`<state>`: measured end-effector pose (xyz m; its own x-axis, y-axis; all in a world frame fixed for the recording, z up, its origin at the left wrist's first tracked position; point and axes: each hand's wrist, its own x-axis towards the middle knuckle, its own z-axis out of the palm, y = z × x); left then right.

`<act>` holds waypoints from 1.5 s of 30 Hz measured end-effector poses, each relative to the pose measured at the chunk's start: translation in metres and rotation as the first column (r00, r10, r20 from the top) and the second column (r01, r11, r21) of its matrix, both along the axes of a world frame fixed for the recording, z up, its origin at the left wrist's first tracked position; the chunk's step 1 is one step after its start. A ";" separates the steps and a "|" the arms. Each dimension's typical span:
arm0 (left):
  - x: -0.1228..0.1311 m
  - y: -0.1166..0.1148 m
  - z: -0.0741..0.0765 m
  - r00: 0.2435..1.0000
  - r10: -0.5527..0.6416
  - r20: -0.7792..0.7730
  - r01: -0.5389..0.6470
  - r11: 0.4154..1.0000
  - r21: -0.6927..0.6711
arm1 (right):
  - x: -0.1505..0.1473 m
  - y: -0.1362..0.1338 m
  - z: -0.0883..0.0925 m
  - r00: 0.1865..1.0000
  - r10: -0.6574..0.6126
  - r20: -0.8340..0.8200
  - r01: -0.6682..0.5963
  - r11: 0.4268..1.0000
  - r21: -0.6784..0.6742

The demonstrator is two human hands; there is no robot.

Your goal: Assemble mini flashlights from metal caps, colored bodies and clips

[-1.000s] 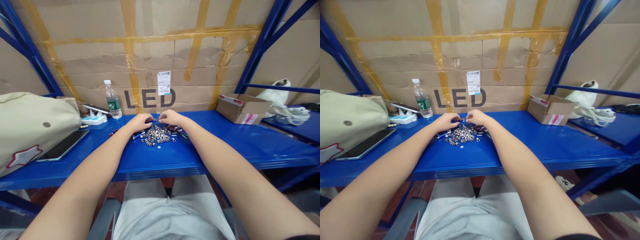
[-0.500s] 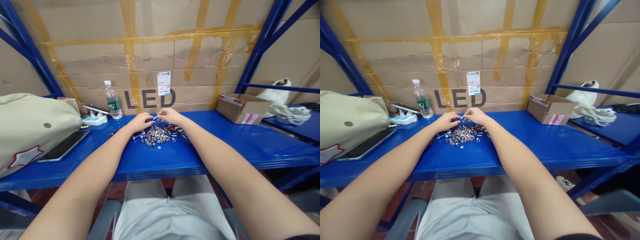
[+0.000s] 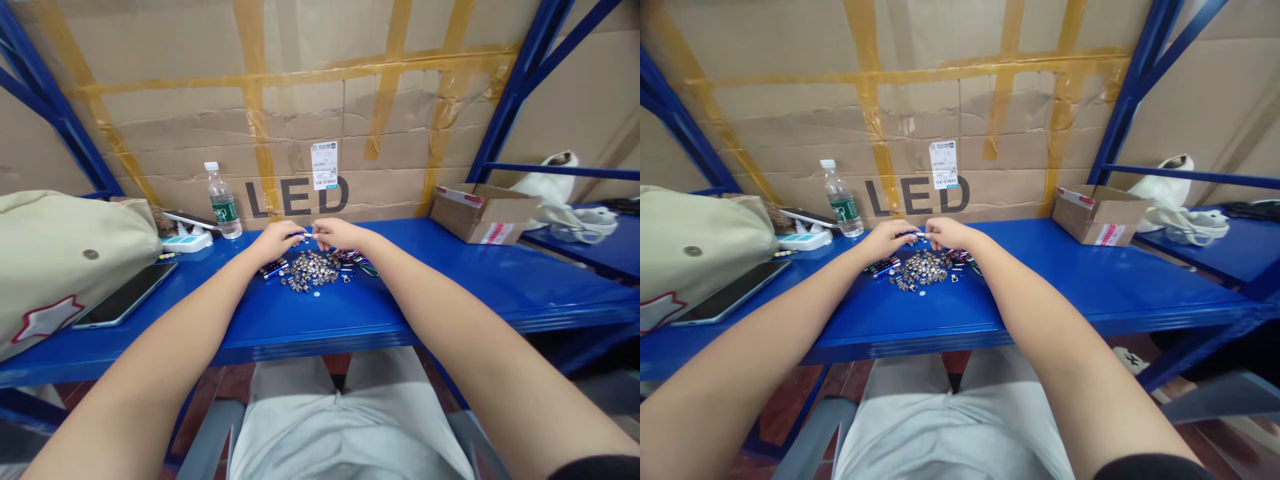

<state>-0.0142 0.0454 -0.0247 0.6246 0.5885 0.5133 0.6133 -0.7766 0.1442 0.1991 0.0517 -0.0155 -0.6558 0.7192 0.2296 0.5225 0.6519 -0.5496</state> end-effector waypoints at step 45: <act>0.012 -0.002 -0.004 0.976 0.022 0.216 -0.063 0.981 0.185 | -0.018 -0.013 0.003 0.959 -0.274 -0.071 0.275 0.961 0.008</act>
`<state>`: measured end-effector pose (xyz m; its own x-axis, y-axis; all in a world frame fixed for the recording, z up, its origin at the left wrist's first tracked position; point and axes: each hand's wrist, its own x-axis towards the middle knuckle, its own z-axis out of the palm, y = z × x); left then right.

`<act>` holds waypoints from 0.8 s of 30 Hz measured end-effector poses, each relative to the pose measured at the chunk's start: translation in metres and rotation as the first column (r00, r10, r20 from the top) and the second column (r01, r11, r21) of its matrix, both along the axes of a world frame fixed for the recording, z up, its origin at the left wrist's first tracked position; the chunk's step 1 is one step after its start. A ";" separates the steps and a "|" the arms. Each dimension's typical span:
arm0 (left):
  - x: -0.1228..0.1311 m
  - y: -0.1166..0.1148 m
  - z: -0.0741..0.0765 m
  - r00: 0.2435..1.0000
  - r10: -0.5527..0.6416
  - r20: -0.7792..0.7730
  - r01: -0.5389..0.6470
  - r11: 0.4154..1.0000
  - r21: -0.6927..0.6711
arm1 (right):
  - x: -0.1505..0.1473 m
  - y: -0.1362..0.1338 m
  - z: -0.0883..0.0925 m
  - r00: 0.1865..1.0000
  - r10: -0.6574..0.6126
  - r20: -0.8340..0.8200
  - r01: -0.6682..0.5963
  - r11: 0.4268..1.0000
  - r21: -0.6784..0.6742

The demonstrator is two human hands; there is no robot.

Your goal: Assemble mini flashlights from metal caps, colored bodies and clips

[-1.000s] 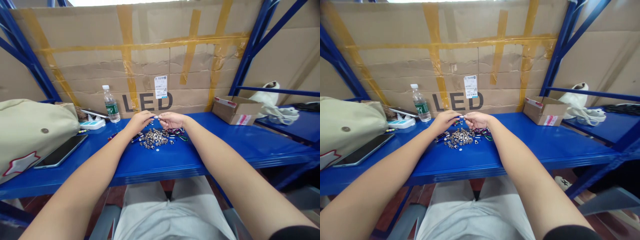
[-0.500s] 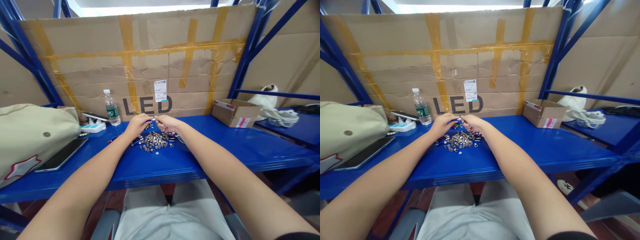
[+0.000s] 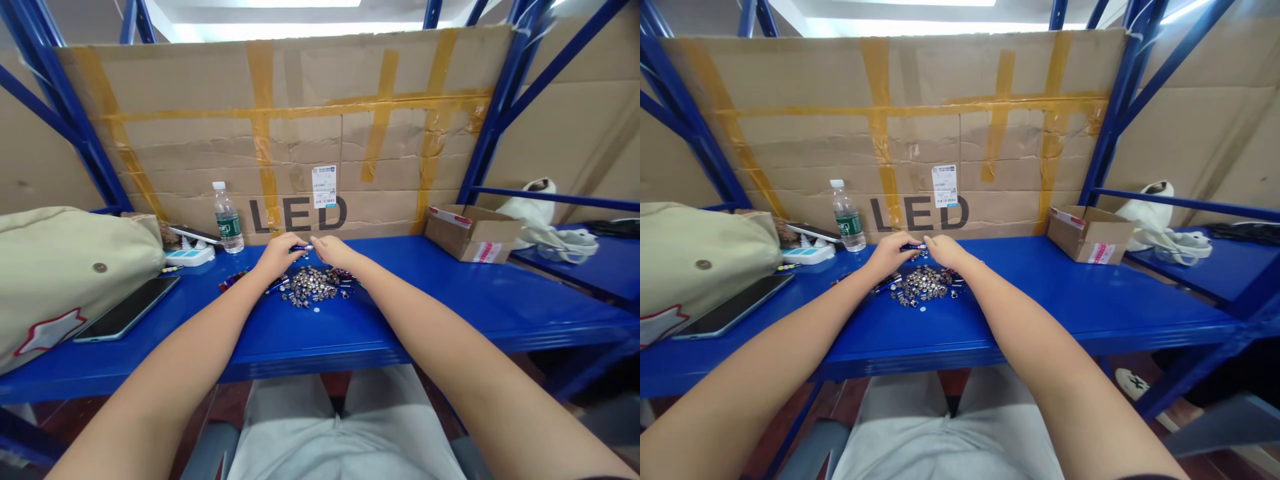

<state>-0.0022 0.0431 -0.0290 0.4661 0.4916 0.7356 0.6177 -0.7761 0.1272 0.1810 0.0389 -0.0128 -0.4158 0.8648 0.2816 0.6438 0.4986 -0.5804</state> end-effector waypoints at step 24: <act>0.009 -0.015 0.010 0.970 0.194 -0.149 -0.162 0.966 0.200 | 0.002 -0.001 0.008 0.975 -0.034 -0.218 -0.024 0.966 -0.258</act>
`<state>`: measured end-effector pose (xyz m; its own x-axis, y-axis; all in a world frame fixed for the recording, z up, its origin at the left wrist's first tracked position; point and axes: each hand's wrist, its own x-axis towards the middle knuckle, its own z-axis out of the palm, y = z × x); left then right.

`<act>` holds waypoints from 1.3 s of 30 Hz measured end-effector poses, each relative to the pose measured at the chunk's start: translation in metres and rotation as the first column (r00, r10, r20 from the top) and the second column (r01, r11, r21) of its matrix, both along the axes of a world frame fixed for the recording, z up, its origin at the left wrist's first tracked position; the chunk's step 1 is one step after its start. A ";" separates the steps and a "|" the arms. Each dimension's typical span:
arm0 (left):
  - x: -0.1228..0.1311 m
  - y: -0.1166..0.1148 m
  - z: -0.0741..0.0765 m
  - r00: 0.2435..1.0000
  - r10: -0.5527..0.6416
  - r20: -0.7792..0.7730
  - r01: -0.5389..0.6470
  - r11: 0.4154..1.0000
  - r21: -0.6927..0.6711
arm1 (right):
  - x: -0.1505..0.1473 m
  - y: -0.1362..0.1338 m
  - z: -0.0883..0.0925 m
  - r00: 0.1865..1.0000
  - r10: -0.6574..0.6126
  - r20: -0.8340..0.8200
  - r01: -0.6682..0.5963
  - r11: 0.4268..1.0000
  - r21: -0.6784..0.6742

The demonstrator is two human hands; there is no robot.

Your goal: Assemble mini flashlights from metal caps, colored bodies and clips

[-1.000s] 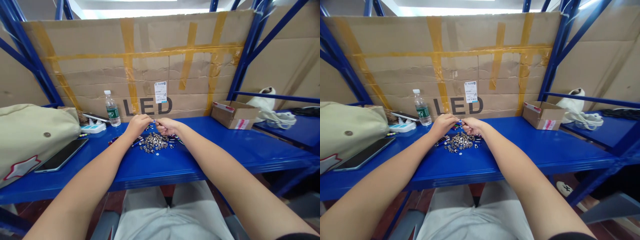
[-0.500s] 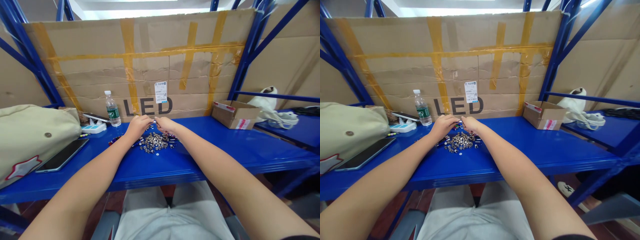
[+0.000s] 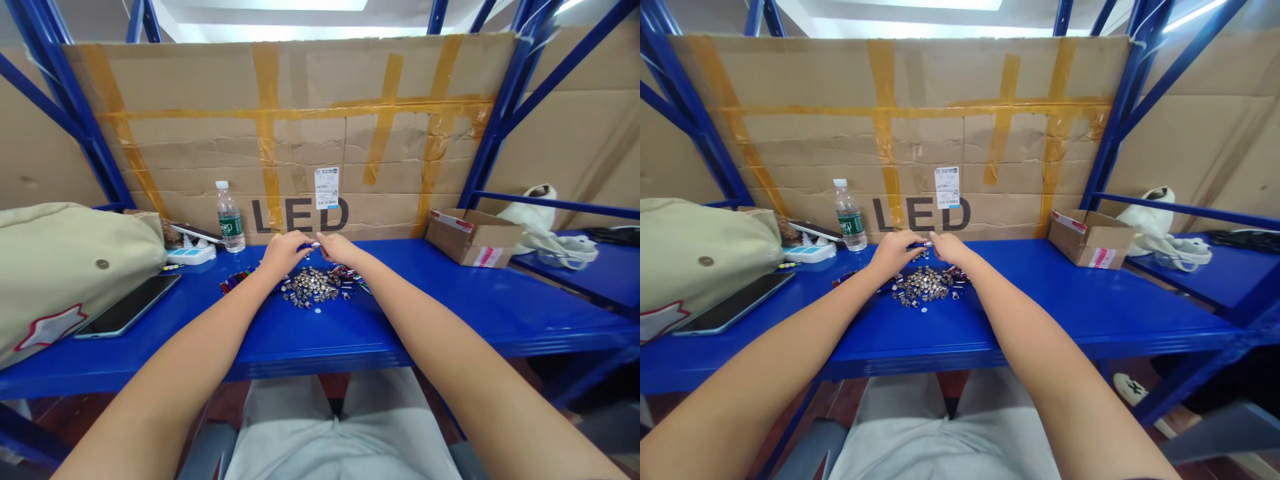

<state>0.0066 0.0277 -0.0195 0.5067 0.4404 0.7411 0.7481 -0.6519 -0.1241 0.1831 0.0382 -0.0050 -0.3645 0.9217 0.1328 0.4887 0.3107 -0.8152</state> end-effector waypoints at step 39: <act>0.018 -0.002 -0.013 0.994 0.101 -0.038 -0.107 0.907 -0.407 | 0.048 0.026 -0.015 0.727 -0.142 0.672 -0.113 0.941 0.320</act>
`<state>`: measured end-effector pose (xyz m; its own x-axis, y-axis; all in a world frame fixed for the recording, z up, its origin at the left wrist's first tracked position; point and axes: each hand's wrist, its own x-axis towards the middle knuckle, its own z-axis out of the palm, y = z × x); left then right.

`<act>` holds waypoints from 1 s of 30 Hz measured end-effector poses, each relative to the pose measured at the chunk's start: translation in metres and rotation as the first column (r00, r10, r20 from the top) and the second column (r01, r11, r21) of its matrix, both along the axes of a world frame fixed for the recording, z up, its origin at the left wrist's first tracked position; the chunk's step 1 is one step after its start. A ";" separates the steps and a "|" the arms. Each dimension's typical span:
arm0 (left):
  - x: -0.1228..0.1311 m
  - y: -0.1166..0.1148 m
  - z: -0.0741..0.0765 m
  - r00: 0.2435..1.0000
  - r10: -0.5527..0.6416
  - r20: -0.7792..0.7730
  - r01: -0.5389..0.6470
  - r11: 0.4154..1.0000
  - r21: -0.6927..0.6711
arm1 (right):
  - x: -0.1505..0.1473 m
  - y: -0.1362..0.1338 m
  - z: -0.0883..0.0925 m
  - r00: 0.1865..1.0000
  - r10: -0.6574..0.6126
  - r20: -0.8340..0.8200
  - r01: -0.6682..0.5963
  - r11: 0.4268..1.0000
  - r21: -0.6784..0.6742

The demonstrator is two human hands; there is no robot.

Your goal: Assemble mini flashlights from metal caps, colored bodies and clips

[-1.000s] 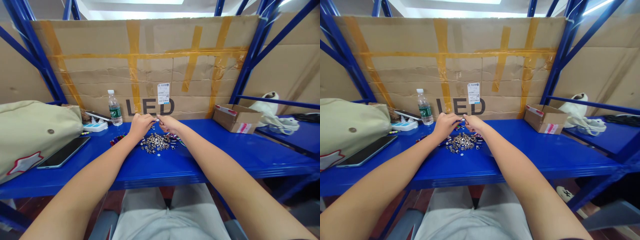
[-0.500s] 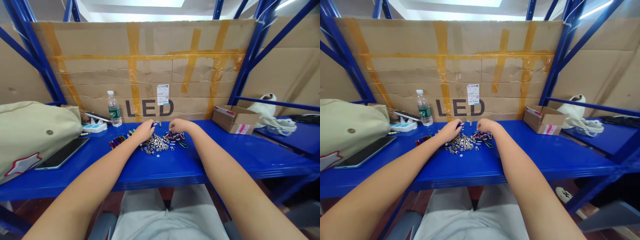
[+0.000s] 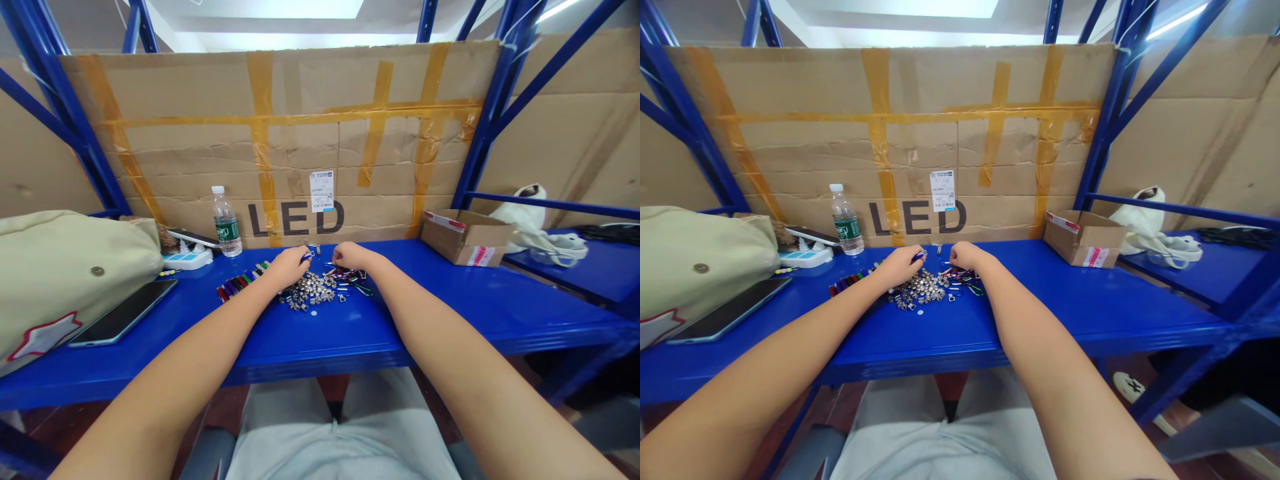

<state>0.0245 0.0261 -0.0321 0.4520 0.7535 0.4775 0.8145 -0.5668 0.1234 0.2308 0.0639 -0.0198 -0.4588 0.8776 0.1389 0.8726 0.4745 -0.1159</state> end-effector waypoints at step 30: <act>-0.003 0.005 0.007 0.719 0.106 0.687 0.237 0.892 -0.386 | -0.036 -0.028 0.014 0.793 0.230 -0.564 -0.194 0.973 0.124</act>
